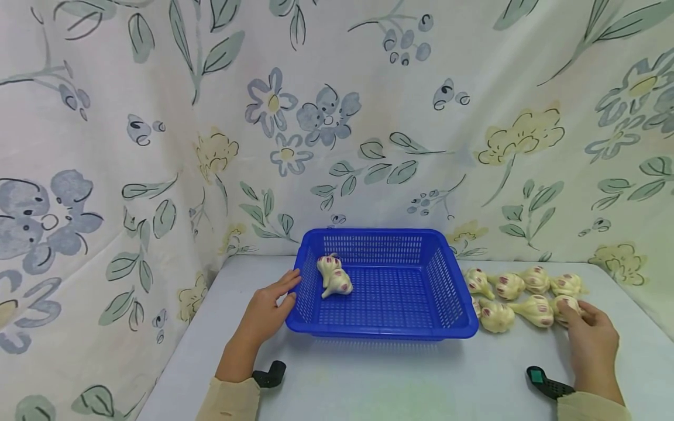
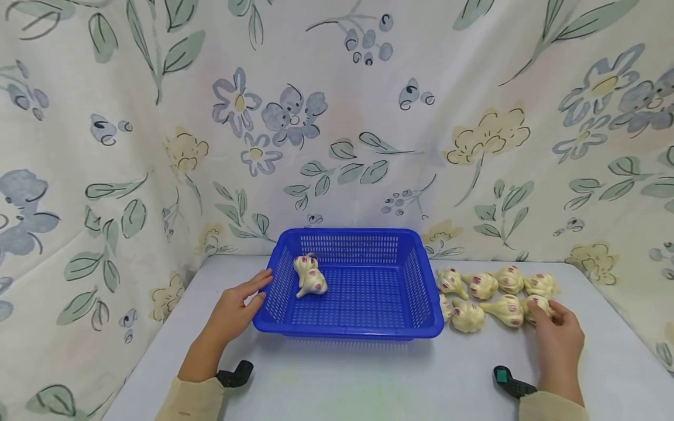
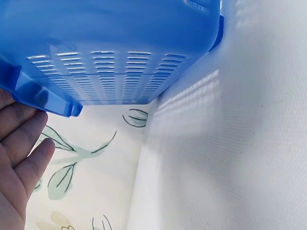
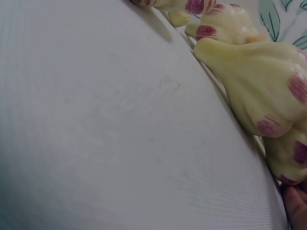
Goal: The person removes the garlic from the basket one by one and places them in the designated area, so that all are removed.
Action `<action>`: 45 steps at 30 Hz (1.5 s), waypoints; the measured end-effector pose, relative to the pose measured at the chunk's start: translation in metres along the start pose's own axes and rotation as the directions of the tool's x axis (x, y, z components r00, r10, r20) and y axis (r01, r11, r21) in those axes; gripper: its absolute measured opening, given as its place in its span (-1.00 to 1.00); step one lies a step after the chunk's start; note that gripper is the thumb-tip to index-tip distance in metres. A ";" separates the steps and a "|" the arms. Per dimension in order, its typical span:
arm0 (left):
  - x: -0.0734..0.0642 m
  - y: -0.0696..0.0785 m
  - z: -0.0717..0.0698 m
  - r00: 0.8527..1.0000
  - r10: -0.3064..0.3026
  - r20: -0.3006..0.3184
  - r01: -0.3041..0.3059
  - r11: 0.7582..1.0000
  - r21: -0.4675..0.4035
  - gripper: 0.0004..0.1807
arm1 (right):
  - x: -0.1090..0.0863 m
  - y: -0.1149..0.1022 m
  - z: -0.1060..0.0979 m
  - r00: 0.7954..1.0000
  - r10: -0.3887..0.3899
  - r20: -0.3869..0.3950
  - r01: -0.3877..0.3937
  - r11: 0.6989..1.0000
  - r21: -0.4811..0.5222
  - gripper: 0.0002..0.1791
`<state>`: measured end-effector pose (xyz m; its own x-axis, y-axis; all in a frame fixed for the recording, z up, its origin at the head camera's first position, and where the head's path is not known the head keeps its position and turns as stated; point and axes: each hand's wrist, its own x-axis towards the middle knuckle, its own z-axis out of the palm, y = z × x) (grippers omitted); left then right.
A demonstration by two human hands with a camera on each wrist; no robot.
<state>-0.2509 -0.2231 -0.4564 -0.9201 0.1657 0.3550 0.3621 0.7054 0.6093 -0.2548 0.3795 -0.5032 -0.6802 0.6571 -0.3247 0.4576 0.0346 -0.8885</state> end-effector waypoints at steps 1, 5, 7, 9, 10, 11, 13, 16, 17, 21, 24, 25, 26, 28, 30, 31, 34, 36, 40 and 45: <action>0.000 0.000 0.000 1.000 -0.001 0.001 0.001 1.000 0.001 -0.56 | 0.000 0.000 0.000 1.000 0.006 0.000 -0.006 1.000 0.010 -0.02; 0.001 0.001 0.000 1.000 -0.001 0.003 0.001 1.000 0.006 -0.56 | 0.000 0.000 0.000 1.000 -0.001 0.001 0.001 1.000 0.010 -0.02; 0.001 0.001 0.000 1.000 -0.001 0.004 0.001 1.000 0.006 -0.56 | -0.001 -0.001 0.000 1.000 0.002 0.001 -0.002 1.000 0.008 -0.03; 0.001 0.001 0.000 1.000 -0.002 0.006 0.002 1.000 0.003 -0.56 | -0.002 -0.002 0.001 1.000 0.002 0.000 -0.002 1.000 0.002 -0.03; 0.001 0.002 0.000 1.000 -0.003 0.006 0.003 1.000 0.001 -0.56 | -0.003 -0.003 0.001 1.000 0.000 0.001 0.000 1.000 -0.001 -0.03; 0.001 0.002 -0.001 1.000 -0.004 0.005 0.004 1.000 -0.001 -0.56 | -0.003 -0.003 0.001 1.000 -0.001 0.000 0.001 1.000 -0.002 -0.03; 0.001 0.002 0.000 1.000 -0.006 0.006 0.006 1.000 -0.001 -0.56 | -0.004 -0.004 0.001 1.000 -0.006 0.000 0.006 1.000 -0.004 -0.04; 0.001 0.002 0.000 1.000 -0.009 0.006 0.009 1.000 0.003 -0.56 | -0.005 -0.005 0.002 1.000 -0.001 -0.002 0.001 1.000 -0.011 -0.05; 0.001 0.002 0.000 1.000 -0.010 0.006 0.010 1.000 0.005 -0.56 | -0.005 -0.005 0.002 1.000 0.000 -0.002 0.000 1.000 -0.011 -0.05; 0.001 0.002 0.000 1.000 -0.011 0.008 0.011 1.000 0.006 -0.56 | -0.006 -0.005 0.002 1.000 -0.002 -0.001 0.001 1.000 -0.024 -0.04; 0.001 0.002 0.000 1.000 -0.010 0.009 0.010 1.000 0.003 -0.56 | -0.006 -0.005 0.001 1.000 -0.007 -0.003 0.007 0.999 -0.033 -0.04; 0.001 0.002 0.000 1.000 -0.011 0.010 0.011 1.000 0.001 -0.56 | -0.006 -0.005 0.002 1.000 -0.008 -0.004 0.008 0.999 -0.035 -0.04; 0.001 0.002 0.000 1.000 -0.011 0.010 0.011 1.000 0.001 -0.56 | -0.005 -0.005 0.002 1.000 -0.010 -0.005 0.009 0.999 -0.034 -0.04; 0.001 0.002 0.000 1.000 -0.013 0.010 0.013 1.000 0.001 -0.56 | -0.004 -0.004 0.001 1.000 -0.004 -0.006 0.004 0.999 -0.032 -0.04; 0.001 0.002 -0.001 1.000 -0.014 0.010 0.014 1.000 0.001 -0.56 | -0.003 -0.004 0.002 1.000 0.000 -0.005 0.000 1.000 -0.027 -0.03; 0.001 0.002 -0.001 1.000 -0.014 0.010 0.014 1.000 0.001 -0.56 | -0.003 -0.003 0.002 1.000 0.002 -0.004 -0.003 1.000 -0.025 -0.03; 0.001 0.002 -0.001 1.000 -0.014 0.011 0.014 1.000 0.002 -0.55 | -0.001 -0.002 0.002 1.000 0.002 0.002 -0.002 1.000 -0.024 -0.03; 0.001 0.001 -0.001 1.000 -0.015 0.012 0.015 1.000 0.001 -0.55 | 0.000 -0.002 0.002 1.000 0.000 0.003 0.000 1.000 -0.024 -0.02; 0.000 0.001 -0.001 1.000 -0.019 0.014 0.018 1.000 0.004 -0.55 | 0.001 -0.002 0.001 1.000 0.008 0.005 -0.008 1.000 -0.019 -0.03; 0.000 0.000 0.000 1.000 -0.017 0.012 0.017 1.000 0.009 -0.55 | 0.001 -0.003 0.002 1.000 0.011 0.001 -0.011 1.000 -0.028 -0.02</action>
<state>-0.2510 -0.2231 -0.4558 -0.9277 0.1620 0.3365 0.3455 0.7144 0.6085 -0.2576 0.3789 -0.5017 -0.6757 0.6566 -0.3352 0.4810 0.0480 -0.8754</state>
